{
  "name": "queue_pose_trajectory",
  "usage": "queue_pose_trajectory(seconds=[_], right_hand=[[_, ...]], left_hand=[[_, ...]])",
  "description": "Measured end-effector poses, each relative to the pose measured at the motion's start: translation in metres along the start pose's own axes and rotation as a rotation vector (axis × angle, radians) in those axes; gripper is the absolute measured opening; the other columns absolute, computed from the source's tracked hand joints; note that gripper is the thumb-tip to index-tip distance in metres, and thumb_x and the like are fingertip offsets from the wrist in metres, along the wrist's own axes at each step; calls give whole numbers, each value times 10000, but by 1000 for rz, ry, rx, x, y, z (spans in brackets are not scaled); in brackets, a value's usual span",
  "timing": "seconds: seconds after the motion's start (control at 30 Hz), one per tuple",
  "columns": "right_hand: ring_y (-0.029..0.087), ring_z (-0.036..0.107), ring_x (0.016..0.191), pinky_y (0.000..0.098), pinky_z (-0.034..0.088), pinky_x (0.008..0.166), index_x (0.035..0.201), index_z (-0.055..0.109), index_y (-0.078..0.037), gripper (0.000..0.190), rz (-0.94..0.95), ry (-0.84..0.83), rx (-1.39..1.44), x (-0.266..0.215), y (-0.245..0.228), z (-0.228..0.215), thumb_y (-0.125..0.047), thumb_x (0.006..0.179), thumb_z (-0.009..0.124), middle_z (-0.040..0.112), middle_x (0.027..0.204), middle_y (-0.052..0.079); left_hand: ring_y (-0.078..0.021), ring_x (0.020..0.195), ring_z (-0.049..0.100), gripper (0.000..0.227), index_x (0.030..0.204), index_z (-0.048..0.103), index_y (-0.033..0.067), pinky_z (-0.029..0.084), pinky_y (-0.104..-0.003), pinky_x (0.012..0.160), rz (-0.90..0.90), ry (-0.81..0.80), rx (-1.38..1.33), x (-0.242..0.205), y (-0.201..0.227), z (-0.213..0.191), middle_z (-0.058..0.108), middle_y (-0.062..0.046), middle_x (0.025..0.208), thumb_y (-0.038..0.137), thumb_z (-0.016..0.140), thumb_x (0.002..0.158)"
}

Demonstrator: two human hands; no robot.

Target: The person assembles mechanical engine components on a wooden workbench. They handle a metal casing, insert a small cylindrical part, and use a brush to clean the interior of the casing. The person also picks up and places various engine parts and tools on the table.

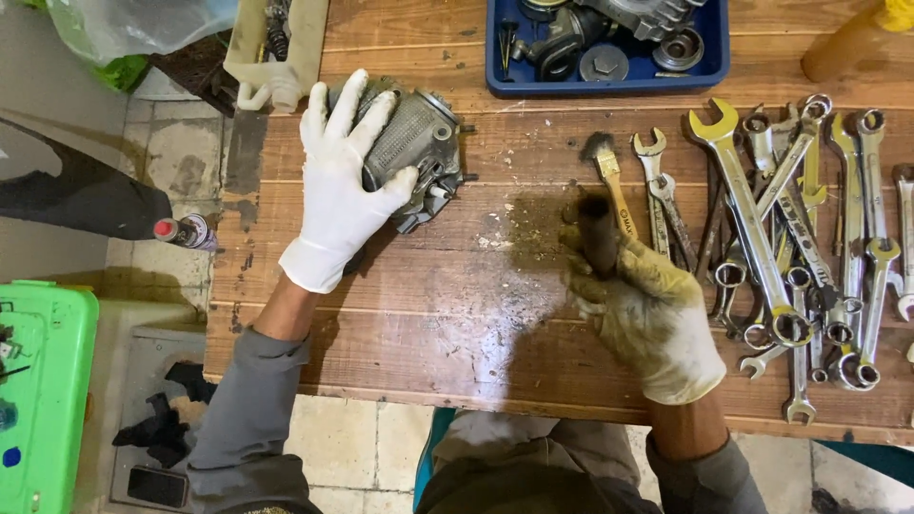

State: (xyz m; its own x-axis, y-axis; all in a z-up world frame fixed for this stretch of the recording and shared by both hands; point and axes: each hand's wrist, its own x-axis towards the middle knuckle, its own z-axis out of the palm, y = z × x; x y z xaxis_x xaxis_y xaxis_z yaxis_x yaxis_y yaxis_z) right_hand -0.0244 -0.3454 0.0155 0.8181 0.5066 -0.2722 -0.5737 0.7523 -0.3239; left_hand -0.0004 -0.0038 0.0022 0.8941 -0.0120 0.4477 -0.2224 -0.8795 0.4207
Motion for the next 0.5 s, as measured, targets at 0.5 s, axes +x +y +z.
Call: queue_pose_trajectory(seconds=[0.5], right_hand=[[284,650,1043,414,585,952,1580,413,-221,914,-51,-177,42,14,22,31,172,829,755,689,1084,130]], left_hand=[[-522,1502,185,699,1484,582,136,219,-721,1200,-5,-8,12,1,1,-1,355,-121,1639,376,716,841]])
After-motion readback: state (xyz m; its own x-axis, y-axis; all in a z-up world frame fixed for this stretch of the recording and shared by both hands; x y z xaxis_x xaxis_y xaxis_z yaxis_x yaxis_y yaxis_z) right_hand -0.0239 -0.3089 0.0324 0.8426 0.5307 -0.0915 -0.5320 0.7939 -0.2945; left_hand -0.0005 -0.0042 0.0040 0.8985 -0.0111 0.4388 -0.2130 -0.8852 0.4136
